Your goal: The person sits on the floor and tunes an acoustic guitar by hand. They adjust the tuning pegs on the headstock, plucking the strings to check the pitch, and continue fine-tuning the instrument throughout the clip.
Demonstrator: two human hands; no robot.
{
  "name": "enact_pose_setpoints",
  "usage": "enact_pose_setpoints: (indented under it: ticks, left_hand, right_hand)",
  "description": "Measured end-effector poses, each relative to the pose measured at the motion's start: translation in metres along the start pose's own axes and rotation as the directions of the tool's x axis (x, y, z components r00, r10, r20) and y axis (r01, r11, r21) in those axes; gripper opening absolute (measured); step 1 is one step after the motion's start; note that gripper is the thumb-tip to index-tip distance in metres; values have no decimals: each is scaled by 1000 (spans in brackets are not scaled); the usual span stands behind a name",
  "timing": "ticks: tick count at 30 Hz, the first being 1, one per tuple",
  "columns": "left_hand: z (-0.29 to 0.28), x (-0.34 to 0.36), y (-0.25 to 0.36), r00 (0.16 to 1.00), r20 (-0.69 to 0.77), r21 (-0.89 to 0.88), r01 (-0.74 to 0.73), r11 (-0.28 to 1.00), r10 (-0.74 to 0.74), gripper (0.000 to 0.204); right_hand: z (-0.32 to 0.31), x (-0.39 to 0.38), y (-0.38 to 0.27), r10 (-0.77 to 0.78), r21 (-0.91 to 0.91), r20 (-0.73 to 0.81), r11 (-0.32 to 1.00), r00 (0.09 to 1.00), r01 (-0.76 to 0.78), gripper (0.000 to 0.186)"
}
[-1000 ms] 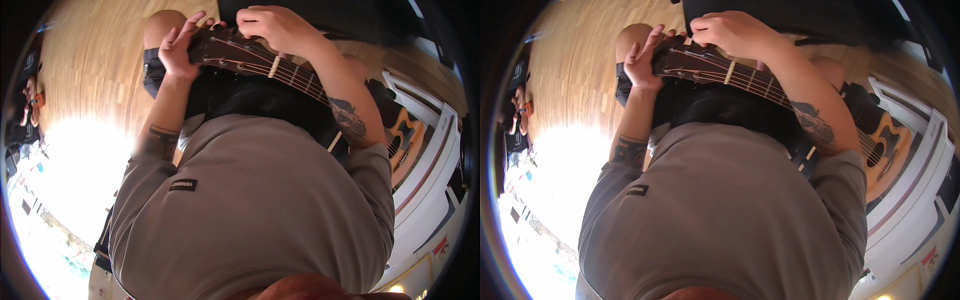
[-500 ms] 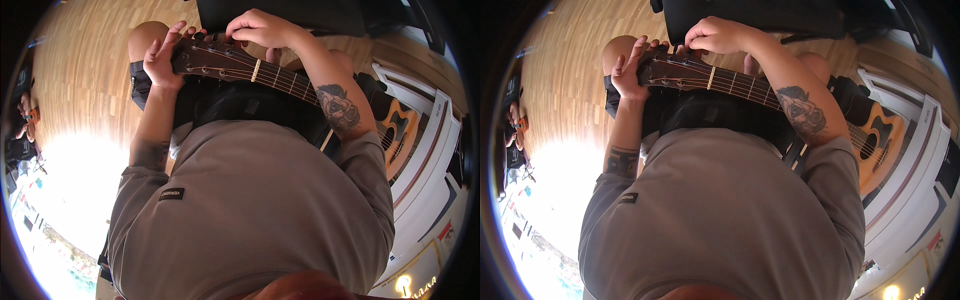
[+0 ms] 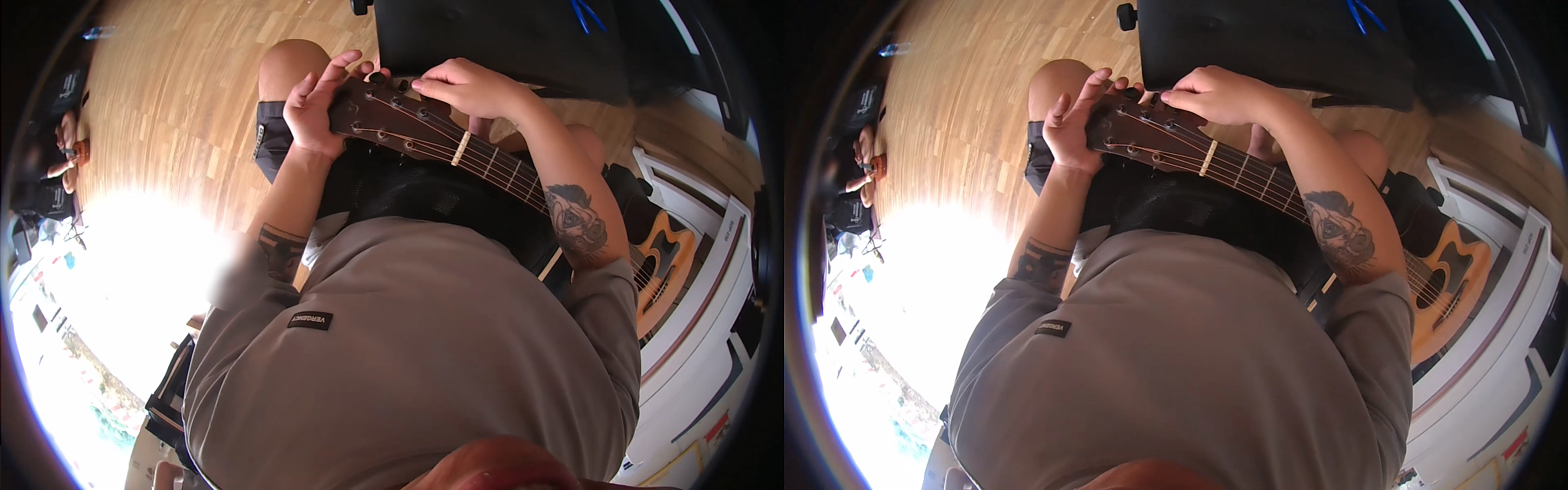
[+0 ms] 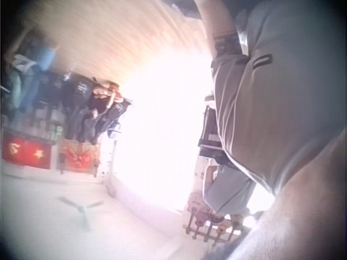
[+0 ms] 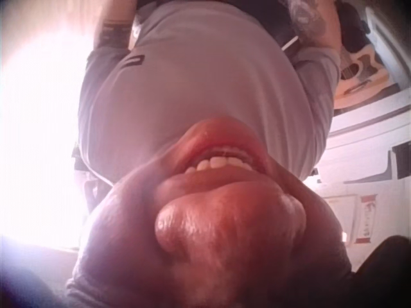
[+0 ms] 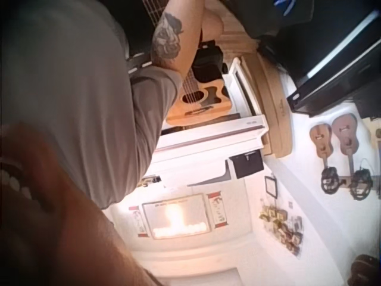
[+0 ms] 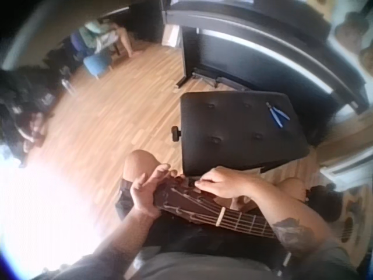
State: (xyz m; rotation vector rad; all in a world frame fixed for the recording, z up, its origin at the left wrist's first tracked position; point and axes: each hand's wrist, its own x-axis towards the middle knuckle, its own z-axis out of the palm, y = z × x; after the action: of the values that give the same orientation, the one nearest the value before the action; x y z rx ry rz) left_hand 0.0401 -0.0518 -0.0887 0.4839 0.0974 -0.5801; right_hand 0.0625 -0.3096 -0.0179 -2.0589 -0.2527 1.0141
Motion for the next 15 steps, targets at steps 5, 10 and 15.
enact_pose_setpoints:
  ticks: [5, 10, 15]
  left_hand:
    - [-5, 1, 0, 998, 61, -74, 7, 997, -2, 68]
    - [2, -2, 0, 1000, 24, -31, -4, 1000, 5, 68]
    - [-1, -1, 0, 999, 46, -42, -21, 999, 23, 68]
  right_hand:
    - [0, 4, 3, -37, 69, 56, 997, 998, 33, 47]
    - [-3, 0, -5, -20, 23, 59, 1000, 998, 19, 42]
    - [-4, 16, 20, -314, -107, 50, 942, 948, 318, 25]
